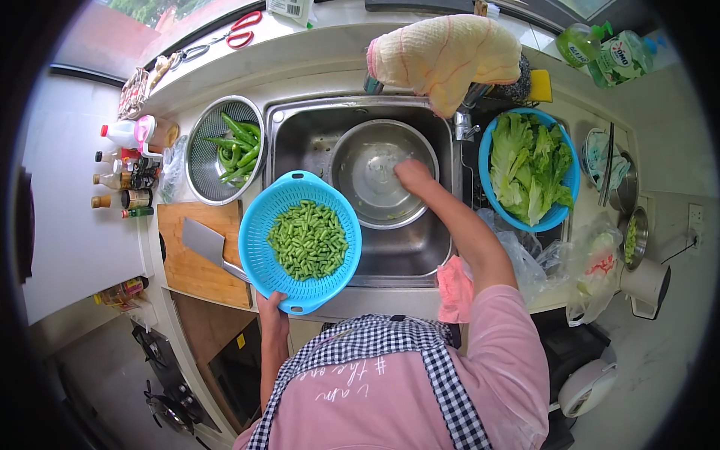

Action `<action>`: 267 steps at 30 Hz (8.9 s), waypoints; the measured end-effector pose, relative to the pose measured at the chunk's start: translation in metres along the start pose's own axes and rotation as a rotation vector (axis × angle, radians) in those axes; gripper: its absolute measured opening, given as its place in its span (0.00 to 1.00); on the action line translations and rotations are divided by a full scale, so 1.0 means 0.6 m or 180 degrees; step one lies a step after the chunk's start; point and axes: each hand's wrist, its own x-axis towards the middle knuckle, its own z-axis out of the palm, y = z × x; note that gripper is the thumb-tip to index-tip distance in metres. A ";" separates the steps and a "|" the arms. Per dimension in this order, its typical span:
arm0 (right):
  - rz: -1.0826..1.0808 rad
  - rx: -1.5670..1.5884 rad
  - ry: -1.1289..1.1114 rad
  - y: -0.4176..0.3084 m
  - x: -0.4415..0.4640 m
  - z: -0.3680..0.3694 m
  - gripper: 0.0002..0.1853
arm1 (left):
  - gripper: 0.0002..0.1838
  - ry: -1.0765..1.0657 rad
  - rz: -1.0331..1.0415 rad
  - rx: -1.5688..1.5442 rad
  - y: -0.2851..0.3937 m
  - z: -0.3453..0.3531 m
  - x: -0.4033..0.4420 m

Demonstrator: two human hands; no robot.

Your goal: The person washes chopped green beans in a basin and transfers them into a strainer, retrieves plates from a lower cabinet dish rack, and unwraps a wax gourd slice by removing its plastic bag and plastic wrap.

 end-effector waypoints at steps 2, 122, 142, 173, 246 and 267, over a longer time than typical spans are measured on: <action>-0.0145 0.0170 -0.0195 -0.015 -0.032 0.002 0.11 | 0.35 -0.0006 -0.0007 0.0005 0.007 -0.001 -0.004; -0.0457 0.2293 0.2452 -0.245 -0.089 -0.151 0.08 | 0.36 0.0066 0.0007 0.0132 0.008 0.015 -0.005; 0.0173 -0.0055 0.0761 -0.150 0.133 0.158 0.11 | 0.37 0.0208 -0.0063 0.0163 0.013 -0.008 -0.021; 0.1952 0.2839 0.1902 -0.057 -0.193 0.145 0.30 | 0.32 -0.0662 0.0089 -0.0734 -0.012 0.015 -0.004; -0.0056 0.0895 0.2944 -0.187 -0.412 -0.054 0.35 | 0.32 0.0093 0.0847 -0.1157 0.048 -0.080 -0.045; 0.0671 0.3176 0.3732 -0.121 -0.343 -0.003 0.33 | 0.27 0.0073 0.0935 -0.1042 0.039 -0.063 -0.042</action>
